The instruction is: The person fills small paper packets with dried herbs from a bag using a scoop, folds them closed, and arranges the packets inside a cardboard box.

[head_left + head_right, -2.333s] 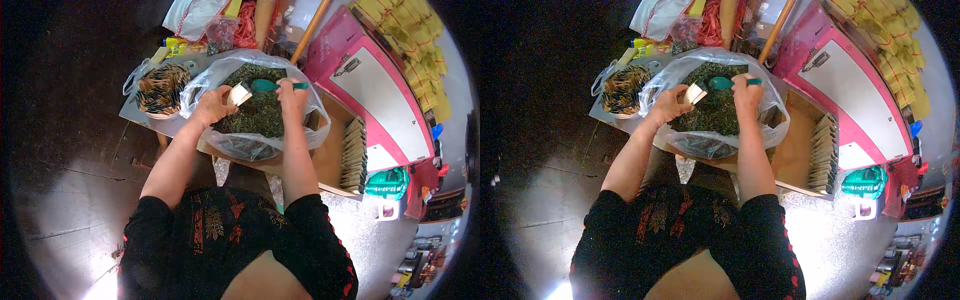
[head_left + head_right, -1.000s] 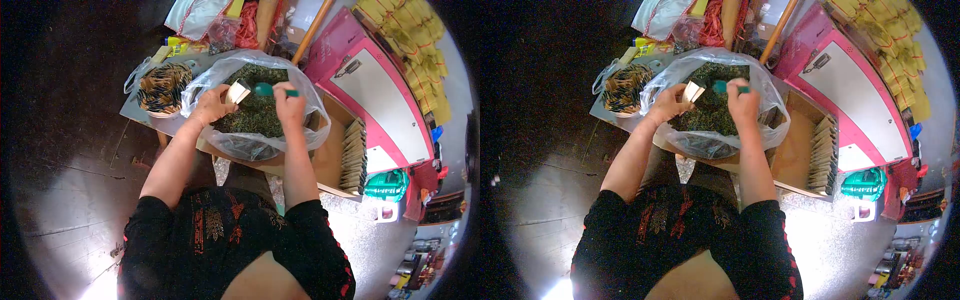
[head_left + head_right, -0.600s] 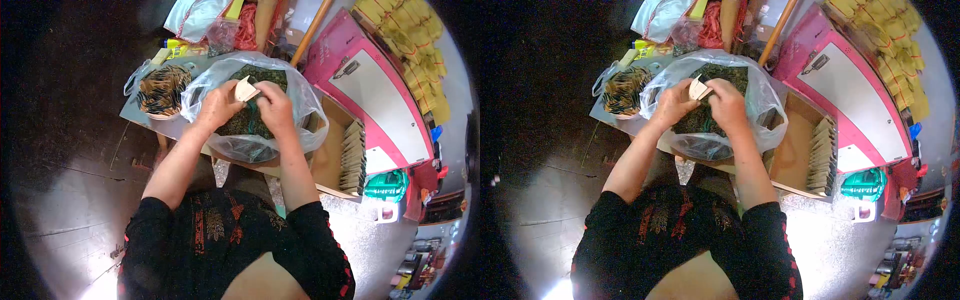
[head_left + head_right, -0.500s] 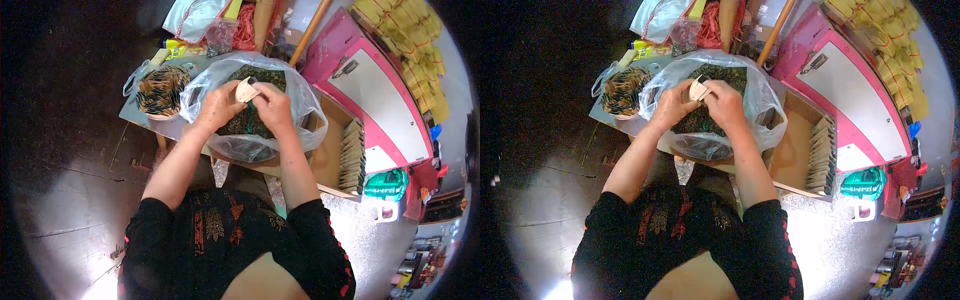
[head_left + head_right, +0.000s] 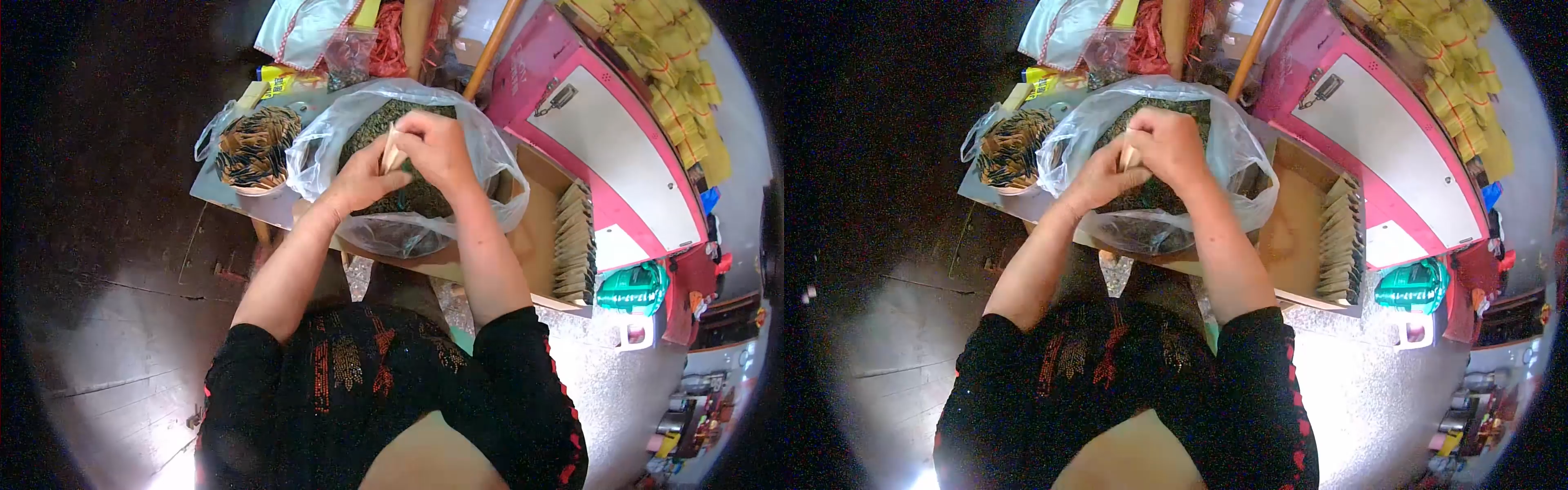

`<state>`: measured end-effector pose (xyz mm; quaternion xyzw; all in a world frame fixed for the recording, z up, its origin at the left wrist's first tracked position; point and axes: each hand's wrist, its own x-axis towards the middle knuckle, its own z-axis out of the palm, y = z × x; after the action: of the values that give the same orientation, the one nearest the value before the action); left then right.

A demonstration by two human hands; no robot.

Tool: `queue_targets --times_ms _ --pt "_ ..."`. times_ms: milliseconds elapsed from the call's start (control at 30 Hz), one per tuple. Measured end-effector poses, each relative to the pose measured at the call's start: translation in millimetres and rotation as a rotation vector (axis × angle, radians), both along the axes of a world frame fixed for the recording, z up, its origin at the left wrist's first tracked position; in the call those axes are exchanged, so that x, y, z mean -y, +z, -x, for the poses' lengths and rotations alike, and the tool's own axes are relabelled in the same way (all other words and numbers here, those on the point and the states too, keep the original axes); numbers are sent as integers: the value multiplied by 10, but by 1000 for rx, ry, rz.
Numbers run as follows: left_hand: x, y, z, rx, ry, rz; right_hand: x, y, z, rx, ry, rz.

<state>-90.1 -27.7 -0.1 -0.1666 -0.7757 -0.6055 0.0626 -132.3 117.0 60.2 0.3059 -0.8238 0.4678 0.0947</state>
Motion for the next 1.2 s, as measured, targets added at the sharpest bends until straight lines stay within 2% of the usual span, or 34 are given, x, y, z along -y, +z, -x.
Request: queue_targets --times_ms 67,133,200,267,333,367,467,500,533,567,600,633,667,700,733,800,867,933,1000,1067,1133,1200 --pt "-21 -108 80 21 40 -27 56 84 -25 -27 19 -43" --pt "29 -134 108 150 -56 -297 33 74 52 -35 1 2" --pt "59 -144 103 162 -56 -294 -37 89 87 -20 40 24" --pt "84 -120 68 277 -106 -411 -27 64 81 -49 65 4" --pt "40 -156 84 203 -147 -438 -18 58 53 -107 114 -44" --pt "15 -179 90 130 -183 -468 -28 68 35 -197 61 -14" --pt "-24 -156 79 190 -78 -447 -35 20 59 -145 37 28" --pt "-17 -179 102 222 -37 -386 -22 35 38 -141 22 -109" --pt "-3 -202 131 256 -17 -320 0 30 23 -139 29 -56" --pt "-17 -239 110 167 -9 -405 -9 44 0 -85 37 -10" --pt "0 -147 86 165 73 -257 1 -75 105 -68 54 60" --pt "-40 -170 108 120 53 -307 -37 5 38 -46 52 57" --pt "-36 -278 175 78 7 -366 -57 -34 86 -274 81 -2" --pt "-36 -324 216 37 19 -352 -38 -94 101 -419 30 33" --pt "-33 -274 193 84 -11 -333 -72 -58 73 -435 5 -41" --pt "-144 -141 109 -21 10 -324 -250 78 73 -536 -61 -76" --pt "-101 -106 72 9 -117 -358 -628 367 71 -496 -124 -6" --pt "-51 -110 -15 5 -92 -313 -1187 616 126 -659 -220 -106" --pt "-23 -144 -107 6 -34 -301 -1631 747 182 -397 -491 62" --pt "10 -161 -198 16 -38 -283 -2226 625 469 -316 -688 -93" --pt "-20 -180 -211 98 -39 -266 -2669 352 723 -354 -888 -371" --pt "-74 -225 -224 113 -33 -282 -2982 32 911 -332 -922 -428"
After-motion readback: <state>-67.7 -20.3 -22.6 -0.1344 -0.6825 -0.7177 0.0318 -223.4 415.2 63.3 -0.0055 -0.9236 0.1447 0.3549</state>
